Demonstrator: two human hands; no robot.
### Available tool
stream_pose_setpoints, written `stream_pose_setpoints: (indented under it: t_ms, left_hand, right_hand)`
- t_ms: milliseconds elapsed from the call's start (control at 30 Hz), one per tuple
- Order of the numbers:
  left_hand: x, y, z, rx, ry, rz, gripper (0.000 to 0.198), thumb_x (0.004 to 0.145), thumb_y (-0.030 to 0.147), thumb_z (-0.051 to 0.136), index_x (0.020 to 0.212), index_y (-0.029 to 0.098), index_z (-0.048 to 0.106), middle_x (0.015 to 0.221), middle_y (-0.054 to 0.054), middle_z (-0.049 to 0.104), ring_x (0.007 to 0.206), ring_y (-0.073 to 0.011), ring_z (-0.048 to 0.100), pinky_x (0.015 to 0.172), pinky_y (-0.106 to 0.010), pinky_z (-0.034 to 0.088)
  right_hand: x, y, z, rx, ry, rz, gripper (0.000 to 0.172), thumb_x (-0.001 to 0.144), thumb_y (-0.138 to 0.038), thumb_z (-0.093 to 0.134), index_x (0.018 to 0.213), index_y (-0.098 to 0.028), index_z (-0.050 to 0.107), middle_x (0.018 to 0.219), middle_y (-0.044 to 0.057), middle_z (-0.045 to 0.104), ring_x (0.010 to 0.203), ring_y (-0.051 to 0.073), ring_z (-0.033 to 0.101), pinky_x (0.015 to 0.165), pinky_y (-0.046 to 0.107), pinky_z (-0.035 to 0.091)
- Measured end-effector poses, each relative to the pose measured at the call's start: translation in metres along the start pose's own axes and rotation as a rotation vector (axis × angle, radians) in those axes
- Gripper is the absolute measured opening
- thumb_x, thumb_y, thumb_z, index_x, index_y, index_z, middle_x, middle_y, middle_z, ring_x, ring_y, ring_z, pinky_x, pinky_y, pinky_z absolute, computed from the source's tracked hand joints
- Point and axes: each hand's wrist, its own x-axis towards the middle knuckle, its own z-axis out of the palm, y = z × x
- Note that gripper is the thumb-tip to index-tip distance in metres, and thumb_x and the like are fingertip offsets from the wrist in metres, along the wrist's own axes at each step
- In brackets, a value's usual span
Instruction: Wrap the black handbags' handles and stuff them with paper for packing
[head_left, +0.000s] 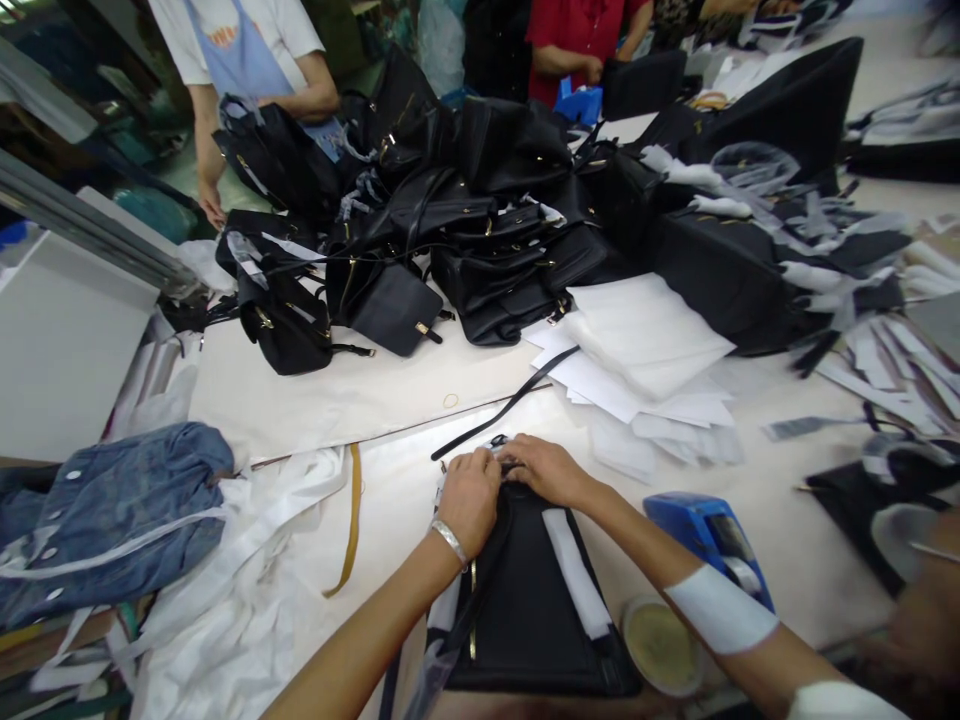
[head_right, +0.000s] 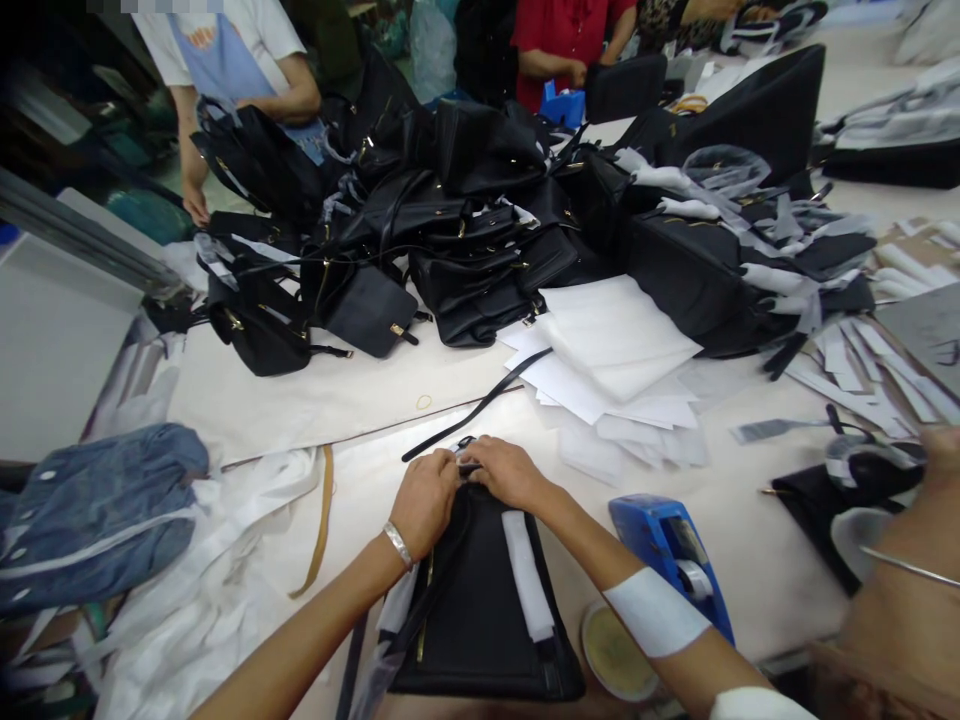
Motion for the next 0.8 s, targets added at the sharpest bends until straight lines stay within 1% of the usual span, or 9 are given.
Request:
stream_pose_setpoints:
  t_ms: [100,167,267,400,533,600,667,733,800]
  left_hand:
    - [0.01,-0.003,0.0,0.036,-0.005,0.038,0.019,0.087,0.014,0.042,0.098,0.016,0.057,0.1,-0.009,0.052,0.09,-0.0211,0.05,0.082,-0.038,0.039]
    - [0.017,-0.004,0.0,0.044,-0.023,0.091,0.02,0.087,0.014,0.041,0.098,0.016,0.058,0.098,-0.009,0.053,0.089,-0.0214,0.05,0.083,-0.039,0.039]
    - [0.028,-0.005,0.004,0.035,-0.064,0.158,0.022,0.087,0.013,0.04,0.098,0.016,0.059,0.096,-0.008,0.054,0.089,-0.0207,0.051,0.085,-0.039,0.038]
    - [0.043,-0.008,0.019,-0.003,-0.123,0.191,0.02,0.088,0.017,0.042,0.095,0.017,0.06,0.096,-0.009,0.054,0.088,-0.0203,0.053,0.081,-0.037,0.041]
    - [0.05,-0.016,0.031,-0.103,-0.135,0.22,0.016,0.087,0.021,0.048,0.095,0.018,0.061,0.097,-0.008,0.057,0.09,-0.0202,0.055,0.081,-0.037,0.044]
    - [0.04,-0.021,0.025,-0.208,-0.052,0.201,0.017,0.086,0.022,0.05,0.099,0.019,0.059,0.109,-0.009,0.056,0.098,-0.0207,0.054,0.087,-0.038,0.044]
    - [0.014,-0.027,0.01,-0.318,0.096,0.108,0.02,0.088,0.022,0.046,0.105,0.019,0.057,0.121,-0.01,0.051,0.107,-0.0209,0.051,0.092,-0.039,0.043]
    - [-0.027,-0.031,-0.008,-0.418,0.198,-0.03,0.022,0.09,0.022,0.041,0.107,0.019,0.054,0.116,-0.01,0.053,0.107,-0.0195,0.051,0.092,-0.037,0.043]
    - [-0.079,-0.032,-0.022,-0.527,0.188,-0.143,0.019,0.091,0.022,0.039,0.101,0.02,0.055,0.103,-0.008,0.057,0.098,-0.0179,0.055,0.087,-0.034,0.045]
  right_hand:
    - [-0.003,0.01,0.002,-0.032,-0.007,0.142,0.013,0.083,-0.016,0.052,0.093,-0.019,0.059,0.09,0.004,0.061,0.083,0.015,0.057,0.075,0.024,0.039]
    - [-0.003,0.012,0.005,-0.06,-0.039,0.145,0.011,0.085,-0.016,0.049,0.089,-0.018,0.059,0.088,0.004,0.062,0.083,0.016,0.058,0.075,0.024,0.038]
    - [0.0,0.013,0.009,-0.08,-0.06,0.123,0.012,0.085,-0.017,0.047,0.089,-0.018,0.059,0.089,0.005,0.064,0.084,0.017,0.059,0.074,0.024,0.038]
    - [0.001,0.016,0.013,-0.078,-0.063,0.111,0.015,0.084,-0.013,0.044,0.089,-0.016,0.058,0.088,0.006,0.064,0.082,0.017,0.06,0.072,0.025,0.039]
    - [-0.001,0.021,0.016,-0.013,-0.059,0.186,0.015,0.083,-0.013,0.047,0.092,-0.016,0.058,0.088,0.006,0.066,0.082,0.018,0.06,0.071,0.025,0.04]
    - [-0.005,0.023,0.014,0.058,-0.012,0.213,0.019,0.084,-0.015,0.048,0.101,-0.017,0.056,0.091,0.004,0.066,0.084,0.016,0.061,0.072,0.025,0.041]
    - [-0.01,0.021,0.011,0.109,0.04,0.22,0.021,0.086,-0.018,0.047,0.106,-0.019,0.054,0.095,0.003,0.065,0.086,0.015,0.06,0.075,0.024,0.042]
    - [-0.018,0.014,0.006,0.106,0.056,0.201,0.018,0.087,-0.021,0.048,0.103,-0.02,0.056,0.097,0.004,0.064,0.088,0.015,0.06,0.079,0.026,0.043]
    - [-0.025,-0.001,-0.001,0.078,0.069,0.158,0.017,0.088,-0.022,0.046,0.102,-0.02,0.056,0.099,0.005,0.063,0.09,0.016,0.059,0.081,0.028,0.044]
